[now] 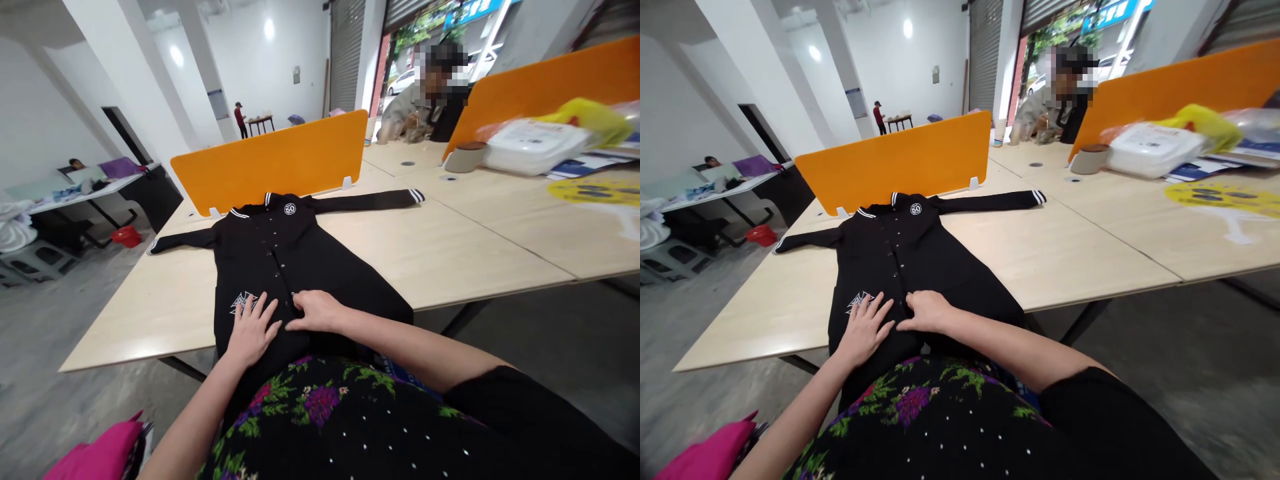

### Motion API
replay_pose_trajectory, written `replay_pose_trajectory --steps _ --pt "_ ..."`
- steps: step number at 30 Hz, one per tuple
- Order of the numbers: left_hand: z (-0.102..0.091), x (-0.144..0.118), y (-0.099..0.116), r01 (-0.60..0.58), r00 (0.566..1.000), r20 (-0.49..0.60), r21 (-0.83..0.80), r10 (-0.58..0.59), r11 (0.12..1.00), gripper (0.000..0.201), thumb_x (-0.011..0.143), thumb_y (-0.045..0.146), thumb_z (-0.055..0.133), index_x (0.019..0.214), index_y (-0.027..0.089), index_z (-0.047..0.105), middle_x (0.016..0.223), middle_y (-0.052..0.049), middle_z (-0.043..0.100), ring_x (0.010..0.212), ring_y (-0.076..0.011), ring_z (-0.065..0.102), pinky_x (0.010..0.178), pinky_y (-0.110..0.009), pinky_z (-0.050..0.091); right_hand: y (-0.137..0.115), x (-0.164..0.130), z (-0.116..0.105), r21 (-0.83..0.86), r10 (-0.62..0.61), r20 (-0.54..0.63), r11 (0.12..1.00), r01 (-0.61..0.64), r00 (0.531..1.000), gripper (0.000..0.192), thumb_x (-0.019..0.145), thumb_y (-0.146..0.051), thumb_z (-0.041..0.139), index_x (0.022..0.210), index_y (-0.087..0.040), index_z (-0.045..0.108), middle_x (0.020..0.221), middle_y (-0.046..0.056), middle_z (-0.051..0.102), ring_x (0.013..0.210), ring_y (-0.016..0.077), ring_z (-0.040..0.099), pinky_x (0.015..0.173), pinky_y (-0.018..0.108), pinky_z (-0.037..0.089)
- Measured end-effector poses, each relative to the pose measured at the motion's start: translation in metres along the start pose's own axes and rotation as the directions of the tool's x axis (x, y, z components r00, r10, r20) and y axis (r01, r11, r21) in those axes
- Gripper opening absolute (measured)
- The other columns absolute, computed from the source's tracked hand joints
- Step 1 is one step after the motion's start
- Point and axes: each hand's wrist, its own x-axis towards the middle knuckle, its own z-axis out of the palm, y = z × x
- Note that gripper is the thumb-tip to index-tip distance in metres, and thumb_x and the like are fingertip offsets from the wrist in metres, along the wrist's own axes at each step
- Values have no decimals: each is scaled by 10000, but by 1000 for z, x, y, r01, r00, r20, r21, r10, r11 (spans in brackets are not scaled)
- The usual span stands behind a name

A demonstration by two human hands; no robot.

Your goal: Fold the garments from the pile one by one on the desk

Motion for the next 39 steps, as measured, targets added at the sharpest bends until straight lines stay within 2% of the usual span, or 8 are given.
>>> replay_pose_trajectory --steps 6,9,15,20,25,29,33,39 --pt "-1 2 -21 -31 999 31 -9 31 999 489 955 414 344 1422 282 406 1508 -24 362 1365 -352 305 1072 -574 304 4 -26 -8 35 18 78 999 -21 997 311 812 -439 652 963 -170 616 984 67 628 828 181 597 690 256 430" --pt "-1 1 -27 -69 997 15 -26 70 997 489 943 414 382 1415 292 415 1503 -27 372 1368 -343 305 1078 -563 301 -7 -36 -1 -98 20 19 995 -18 1000 414 749 -440 711 1019 -146 598 1062 115 589 924 244 574 711 301 467" --pt "-6 0 -29 -59 997 42 -85 62 995 582 888 533 454 1416 289 411 1497 -49 381 1372 -355 291 1083 -571 276 -33 -43 17 -268 25 -49 963 -37 998 219 769 -112 558 984 -124 598 1036 161 586 944 267 551 686 316 478" --pt "-11 -4 -33 -60 991 113 -136 76 989 558 907 519 416 1417 293 402 1524 -37 333 1394 -346 239 1101 -581 226 -18 -39 -1 -43 39 -20 998 -40 999 141 725 -80 530 799 -155 623 851 75 634 756 180 578 640 258 416" --pt "-9 -8 -39 -65 989 120 -184 88 981 553 908 517 407 1419 305 393 1529 -37 323 1404 -337 215 1103 -591 209 -18 -39 -10 318 -26 -199 944 90 980 184 697 -46 528 790 -153 646 741 1 612 658 113 542 599 204 385" --pt "-6 -9 -41 -53 989 124 -191 78 980 550 906 510 420 1415 301 400 1527 -32 328 1410 -337 204 1110 -585 207 -18 -41 4 475 -236 32 858 193 971 211 730 -98 566 878 -170 699 708 -14 625 628 113 565 584 199 405" --pt "-13 -7 -33 -22 995 87 -198 39 980 566 917 491 413 1428 251 386 1519 -77 337 1400 -336 233 1103 -578 236 -5 -49 17 458 -336 114 853 251 935 210 806 -210 581 960 -189 722 826 21 694 714 141 621 678 229 453" --pt "-26 4 12 -277 961 -64 -140 270 951 535 900 446 490 1411 310 409 1542 -70 287 1429 -335 157 1115 -625 149 24 -65 41 283 -192 232 951 123 954 484 853 -254 550 1330 -175 540 1362 151 531 1191 256 544 966 351 425"
